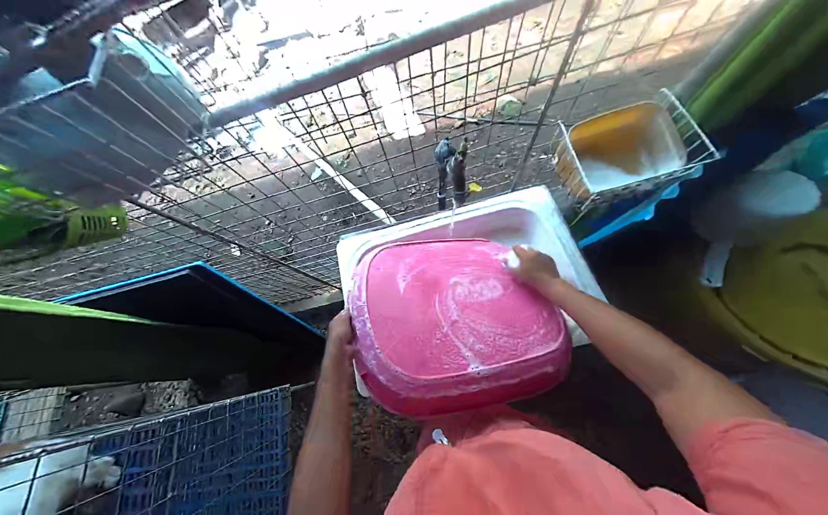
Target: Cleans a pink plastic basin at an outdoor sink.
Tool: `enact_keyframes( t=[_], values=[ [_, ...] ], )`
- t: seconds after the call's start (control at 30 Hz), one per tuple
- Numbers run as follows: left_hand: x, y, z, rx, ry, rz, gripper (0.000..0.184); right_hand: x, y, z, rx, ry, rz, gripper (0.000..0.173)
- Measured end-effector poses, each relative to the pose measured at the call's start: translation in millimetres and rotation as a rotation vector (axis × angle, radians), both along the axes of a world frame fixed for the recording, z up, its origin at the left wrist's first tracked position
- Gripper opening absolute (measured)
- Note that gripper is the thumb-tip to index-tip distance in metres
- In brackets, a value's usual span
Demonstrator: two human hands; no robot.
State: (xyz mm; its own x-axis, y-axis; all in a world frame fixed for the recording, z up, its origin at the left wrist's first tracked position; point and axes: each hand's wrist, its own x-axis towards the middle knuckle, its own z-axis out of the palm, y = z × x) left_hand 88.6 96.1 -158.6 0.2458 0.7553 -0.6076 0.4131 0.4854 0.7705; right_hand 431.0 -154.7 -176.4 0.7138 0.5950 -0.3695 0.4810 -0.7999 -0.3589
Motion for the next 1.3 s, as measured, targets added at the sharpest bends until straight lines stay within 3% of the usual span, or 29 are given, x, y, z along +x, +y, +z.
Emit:
enact_keyframes(
  t=[0.1,0.23,0.33,0.43,0.57,0.63,0.73,0.8,0.87,0.93,1.0,1.07,1.17,1.23,1.3],
  values=[
    [-24.8,17.2,72.1,0.187,0.07,-0.074,0.041,-16.4,15.8,24.3,0.285,0.083,-0.083,0.042],
    [-44.2,40.8,164.6,0.361,0.084,-0.138,0.044,-34.6,33.8,30.6,0.75,0.235,-0.224,0.037],
    [-44.3,20.2,236.9,0.512,0.122,-0.145,0.042,-43.6,37.2,44.8,0.88,0.372,-0.242,0.047],
    [-47.0,-6.0,273.7,0.625,0.117,-0.192,0.036,-61.5,31.4,65.8,0.978,0.5,-0.308,0.047],
    [-41.3,-32.1,277.0,0.74,0.017,-0.349,0.028,-96.2,23.5,110.8,1.203,0.532,-0.26,0.053],
    [-29.8,-41.8,274.3,0.777,-0.004,-0.47,0.028,-110.9,23.8,140.2,1.294,0.306,-0.168,0.061],
    [-0.6,-49.7,264.4,0.789,-0.066,-0.682,0.026,-137.8,23.2,189.8,1.321,-0.199,0.046,0.051],
    [25.4,-55.0,256.5,0.796,-0.098,-0.788,0.035,-170.4,35.5,207.0,1.313,-0.47,0.206,0.053],
    [49.8,-61.7,243.5,0.77,-0.137,-0.839,0.052,-205.1,51.6,203.1,1.227,-0.613,0.413,0.034],
    [72.1,-53.2,212.8,0.713,-0.208,-0.841,0.059,-203.6,63.9,196.6,1.137,-0.651,0.508,0.018],
    [88.7,-44.2,199.2,0.741,-0.178,-0.837,0.058,-163.5,63.3,202.5,1.062,-0.632,0.41,0.019],
    [94.7,-42.8,203.8,0.805,-0.118,-0.871,0.058,-104.9,50.0,210.8,0.929,-0.565,0.171,0.027],
    [92.5,-37.3,201.9,0.835,-0.055,-0.872,0.059,-47.3,41.2,195.9,0.764,-0.174,-0.155,0.044],
    [92.9,-26.1,196.1,0.852,-0.004,-0.842,0.062,-65.7,50.7,184.2,0.83,-0.264,-0.111,0.045],
    [90.6,-23.2,193.9,0.855,0.046,-0.836,0.063,-125.7,67.1,190.3,0.842,-0.486,0.069,0.052]
  ],
)
